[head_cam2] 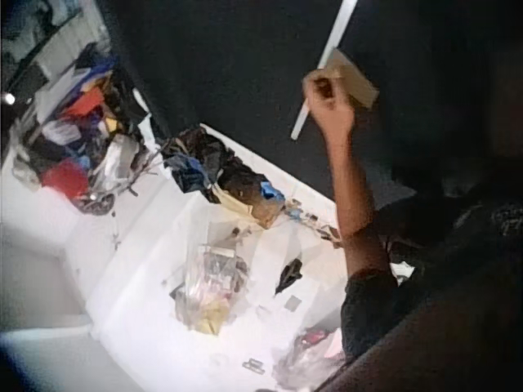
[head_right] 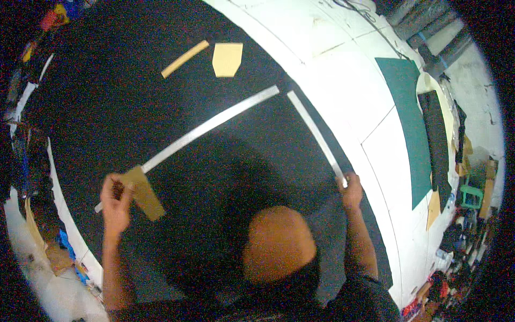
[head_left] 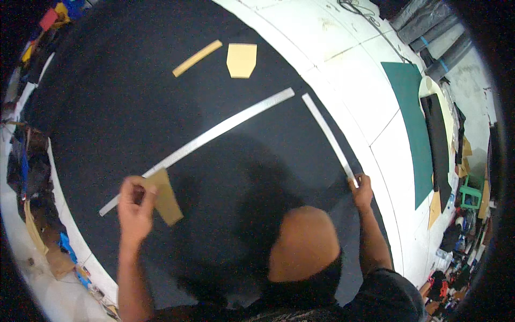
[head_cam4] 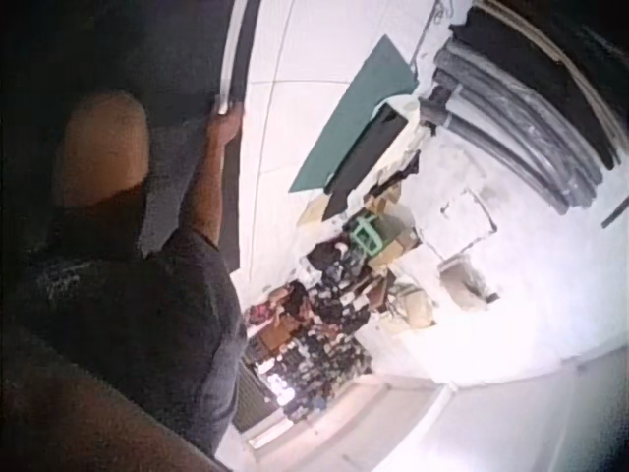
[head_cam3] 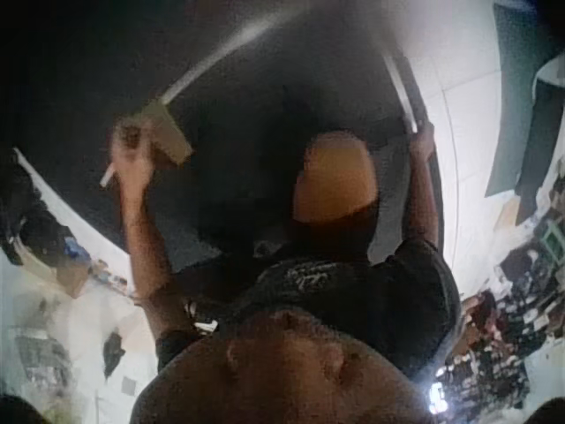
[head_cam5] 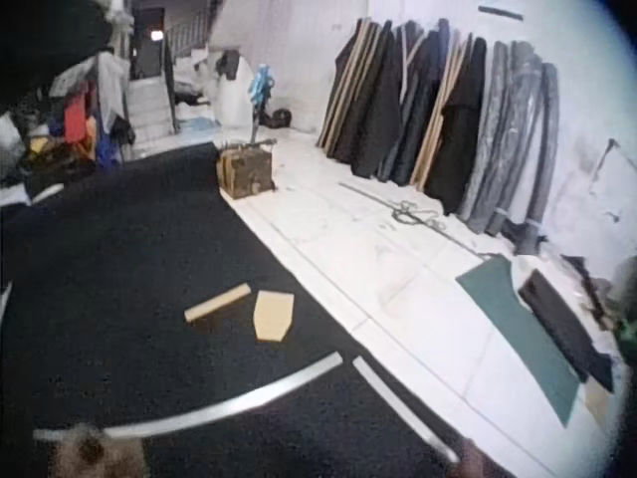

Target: The person uses a straight edge and a piece of chalk to mark grid lines and patterns onto a large piece of dark fabric spread on the floor.

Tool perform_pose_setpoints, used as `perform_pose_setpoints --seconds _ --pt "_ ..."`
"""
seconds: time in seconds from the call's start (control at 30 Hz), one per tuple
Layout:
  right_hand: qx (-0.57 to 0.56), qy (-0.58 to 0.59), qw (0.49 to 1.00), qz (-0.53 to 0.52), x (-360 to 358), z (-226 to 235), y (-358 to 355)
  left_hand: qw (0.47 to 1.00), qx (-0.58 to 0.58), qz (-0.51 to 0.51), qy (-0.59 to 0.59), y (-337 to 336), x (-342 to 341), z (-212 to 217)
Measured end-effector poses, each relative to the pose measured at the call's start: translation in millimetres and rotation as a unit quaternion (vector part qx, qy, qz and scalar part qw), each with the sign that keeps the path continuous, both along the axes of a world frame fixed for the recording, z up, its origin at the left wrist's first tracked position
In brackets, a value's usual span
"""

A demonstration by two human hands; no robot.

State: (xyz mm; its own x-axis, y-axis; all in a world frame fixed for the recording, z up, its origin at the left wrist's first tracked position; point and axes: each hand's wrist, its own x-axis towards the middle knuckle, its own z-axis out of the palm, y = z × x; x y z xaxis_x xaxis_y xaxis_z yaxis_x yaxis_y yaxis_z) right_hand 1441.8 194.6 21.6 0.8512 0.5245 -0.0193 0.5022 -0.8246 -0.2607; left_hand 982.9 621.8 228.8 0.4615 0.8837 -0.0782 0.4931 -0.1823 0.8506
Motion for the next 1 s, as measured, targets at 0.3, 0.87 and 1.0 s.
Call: perform_pose_setpoints --seconds 0.3,0.87,1.0 --pt "0.235 0.386 0.874 0.181 -72 131 210 0.963 -0.144 0.143 -0.176 -59 115 -6" --pt "-0.076 0.163 0.964 0.198 17 169 155 0.489 -0.420 -0.371 -0.669 -140 177 122" --pt "-0.168 0.064 0.968 0.175 39 216 89 0.334 -0.449 -0.350 -0.751 -166 191 162"
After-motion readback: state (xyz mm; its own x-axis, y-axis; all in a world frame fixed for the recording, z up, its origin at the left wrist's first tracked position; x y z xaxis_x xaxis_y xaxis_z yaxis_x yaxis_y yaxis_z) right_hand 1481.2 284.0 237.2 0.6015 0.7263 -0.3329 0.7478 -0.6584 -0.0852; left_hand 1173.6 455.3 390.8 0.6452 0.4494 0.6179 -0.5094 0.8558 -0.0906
